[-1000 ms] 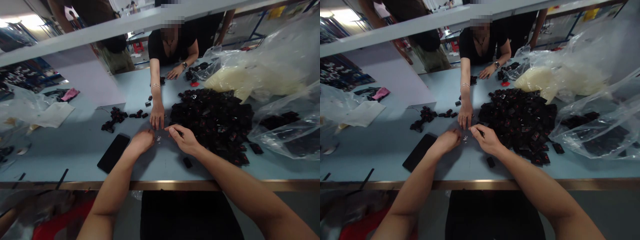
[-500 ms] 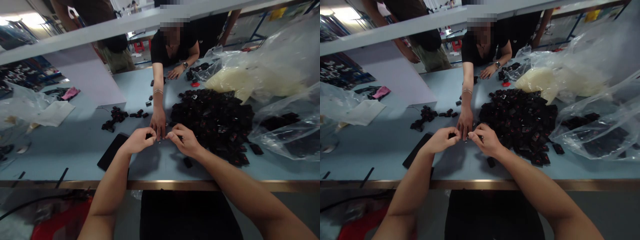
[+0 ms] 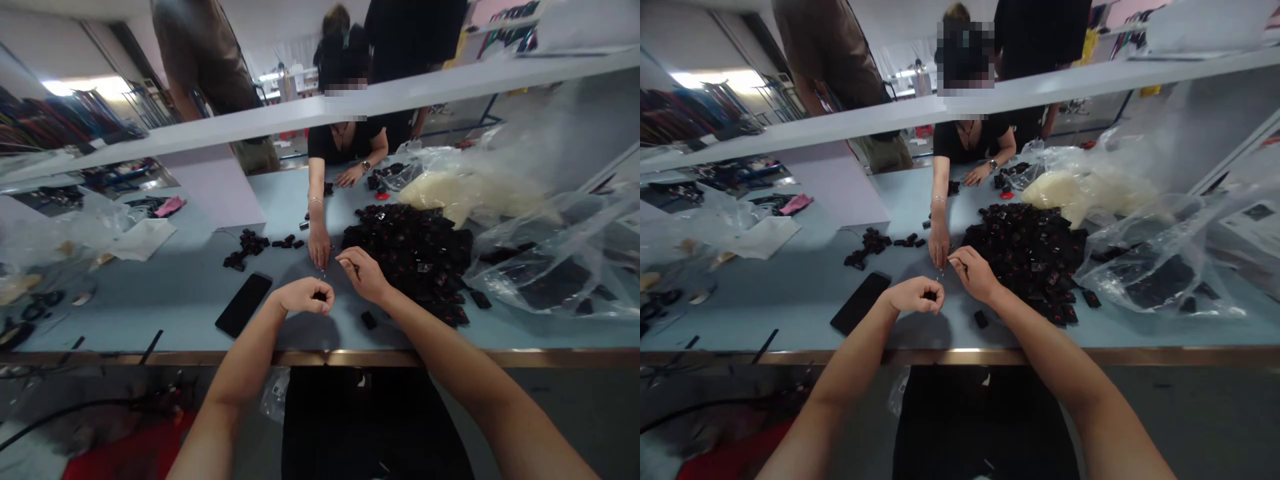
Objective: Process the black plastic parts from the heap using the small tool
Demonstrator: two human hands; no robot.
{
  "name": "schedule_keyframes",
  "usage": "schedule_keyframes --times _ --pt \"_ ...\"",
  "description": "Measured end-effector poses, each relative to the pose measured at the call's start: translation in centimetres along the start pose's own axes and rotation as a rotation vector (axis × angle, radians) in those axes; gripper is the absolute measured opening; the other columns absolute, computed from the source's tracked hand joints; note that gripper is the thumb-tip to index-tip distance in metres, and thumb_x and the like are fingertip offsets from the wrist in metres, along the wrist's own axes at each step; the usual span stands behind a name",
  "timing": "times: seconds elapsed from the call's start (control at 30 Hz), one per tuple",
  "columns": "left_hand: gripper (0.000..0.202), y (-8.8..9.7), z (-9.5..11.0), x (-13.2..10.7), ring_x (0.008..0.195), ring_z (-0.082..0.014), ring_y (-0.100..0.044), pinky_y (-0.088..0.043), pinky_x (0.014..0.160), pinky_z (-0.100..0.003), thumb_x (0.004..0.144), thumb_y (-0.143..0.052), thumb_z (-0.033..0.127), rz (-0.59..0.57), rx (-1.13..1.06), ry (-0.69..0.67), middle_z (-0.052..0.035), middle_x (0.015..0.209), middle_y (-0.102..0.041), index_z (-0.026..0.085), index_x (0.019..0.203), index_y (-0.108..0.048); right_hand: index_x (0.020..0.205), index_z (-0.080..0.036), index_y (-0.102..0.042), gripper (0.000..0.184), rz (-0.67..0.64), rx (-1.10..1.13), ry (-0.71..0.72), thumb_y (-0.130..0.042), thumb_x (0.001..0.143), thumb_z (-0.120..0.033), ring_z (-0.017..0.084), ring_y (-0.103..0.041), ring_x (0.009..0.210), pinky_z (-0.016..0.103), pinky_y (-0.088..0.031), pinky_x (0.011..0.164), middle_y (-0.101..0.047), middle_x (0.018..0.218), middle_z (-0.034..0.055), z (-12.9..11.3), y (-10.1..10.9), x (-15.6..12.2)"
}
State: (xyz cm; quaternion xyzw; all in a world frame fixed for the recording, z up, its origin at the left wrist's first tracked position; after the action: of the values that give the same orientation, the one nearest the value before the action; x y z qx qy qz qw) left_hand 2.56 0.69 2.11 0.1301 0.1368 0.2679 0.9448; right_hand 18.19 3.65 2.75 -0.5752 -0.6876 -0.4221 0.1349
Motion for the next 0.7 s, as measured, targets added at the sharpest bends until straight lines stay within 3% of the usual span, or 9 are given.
schedule_keyframes --times 0.23,0.43,0.57,0.7 --pt "0.009 -0.4 -1.3 1.2 0.054 -0.0077 -0.042 -0.031 0.054 -0.022 0.069 -0.066 0.022 0.147 -0.163 0.056 0.0008 0.066 -0.061 0.013 0.071 -0.064 0.102 -0.02 -0.065 0.021 -0.2 -0.063 -0.01 -0.045 0.098 -0.022 0.02 -0.064 0.086 0.033 -0.052 0.078 -0.066 0.093 0.009 -1.6 0.4 -1.1" --pt "0.032 -1.4 -2.0 2.5 0.046 -0.0047 -0.034 -0.023 0.047 -0.021 0.072 -0.068 0.044 0.306 -0.371 0.085 0.0025 0.064 -0.054 0.015 0.073 -0.054 0.102 -0.021 -0.064 0.013 -0.266 -0.068 -0.034 -0.058 0.091 -0.017 0.017 -0.061 0.08 0.029 -0.05 0.073 -0.066 0.091 0.0061 -3.3 1.4 -4.1" --pt "0.042 -1.7 -2.1 2.9 0.044 -0.0036 -0.032 -0.019 0.045 -0.021 0.064 -0.075 0.05 0.353 -0.482 0.098 0.0046 0.058 -0.05 0.015 0.072 -0.053 0.104 -0.021 -0.064 0.017 -0.253 -0.116 -0.062 -0.066 0.088 -0.019 0.018 -0.062 0.082 0.03 -0.05 0.075 -0.066 0.093 0.0063 -3.5 1.4 -4.8" --pt "0.043 -2.0 -1.8 2.8 0.043 -0.0038 -0.034 -0.018 0.044 -0.021 0.061 -0.081 0.048 0.36 -0.556 0.088 0.0037 0.057 -0.051 0.014 0.07 -0.057 0.096 -0.02 -0.065 0.009 -0.207 -0.161 -0.078 -0.063 0.089 -0.015 0.019 -0.063 0.085 0.03 -0.05 0.076 -0.068 0.091 0.0061 -3.3 1.1 -4.7"
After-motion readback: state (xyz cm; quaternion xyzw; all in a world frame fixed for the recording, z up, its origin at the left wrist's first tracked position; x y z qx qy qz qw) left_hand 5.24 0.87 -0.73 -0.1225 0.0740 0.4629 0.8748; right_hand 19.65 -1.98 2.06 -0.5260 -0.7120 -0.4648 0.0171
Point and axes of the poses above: each hand's wrist, its own x-axis towards the middle knuckle, its own y-axis out of the back of the hand, z = x × y, the point moved 5 cm from there along x, towards the middle knuckle
